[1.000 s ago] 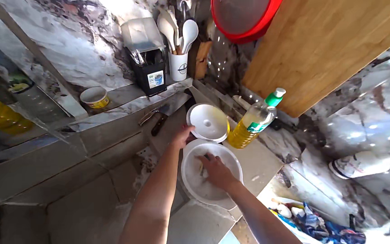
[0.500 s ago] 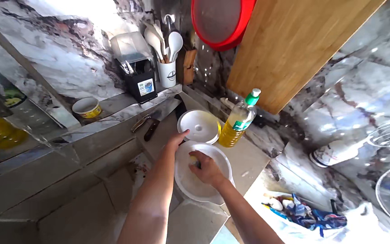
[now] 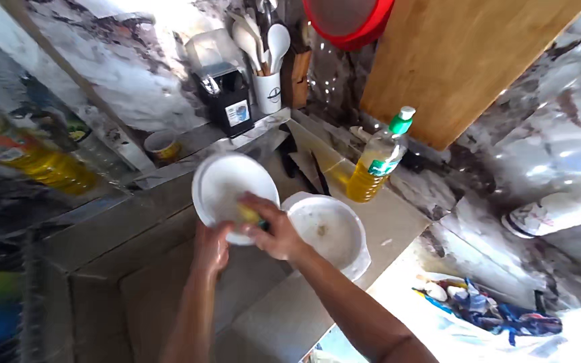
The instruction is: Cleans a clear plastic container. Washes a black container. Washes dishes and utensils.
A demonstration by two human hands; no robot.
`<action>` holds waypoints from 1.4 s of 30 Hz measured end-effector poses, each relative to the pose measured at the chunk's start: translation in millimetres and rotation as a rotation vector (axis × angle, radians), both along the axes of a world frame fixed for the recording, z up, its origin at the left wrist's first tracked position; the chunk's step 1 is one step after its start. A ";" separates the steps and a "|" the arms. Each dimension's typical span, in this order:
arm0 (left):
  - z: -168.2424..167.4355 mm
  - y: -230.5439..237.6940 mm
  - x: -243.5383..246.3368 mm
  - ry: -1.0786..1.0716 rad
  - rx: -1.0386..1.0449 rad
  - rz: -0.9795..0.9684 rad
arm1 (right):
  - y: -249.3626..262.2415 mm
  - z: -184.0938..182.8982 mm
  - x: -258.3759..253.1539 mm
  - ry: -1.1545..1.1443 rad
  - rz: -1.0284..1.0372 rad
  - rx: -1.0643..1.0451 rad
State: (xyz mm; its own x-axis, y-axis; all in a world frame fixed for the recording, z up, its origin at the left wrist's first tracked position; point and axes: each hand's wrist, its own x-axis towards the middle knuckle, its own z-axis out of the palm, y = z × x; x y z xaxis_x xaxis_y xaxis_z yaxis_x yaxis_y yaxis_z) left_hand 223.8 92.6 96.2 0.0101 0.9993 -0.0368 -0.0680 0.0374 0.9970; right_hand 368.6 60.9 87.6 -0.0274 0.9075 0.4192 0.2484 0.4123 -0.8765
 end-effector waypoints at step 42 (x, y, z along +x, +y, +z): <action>-22.7 -39.6 -139.4 -0.052 -0.248 0.334 | 35.3 -59.0 -144.3 -0.592 0.255 -0.260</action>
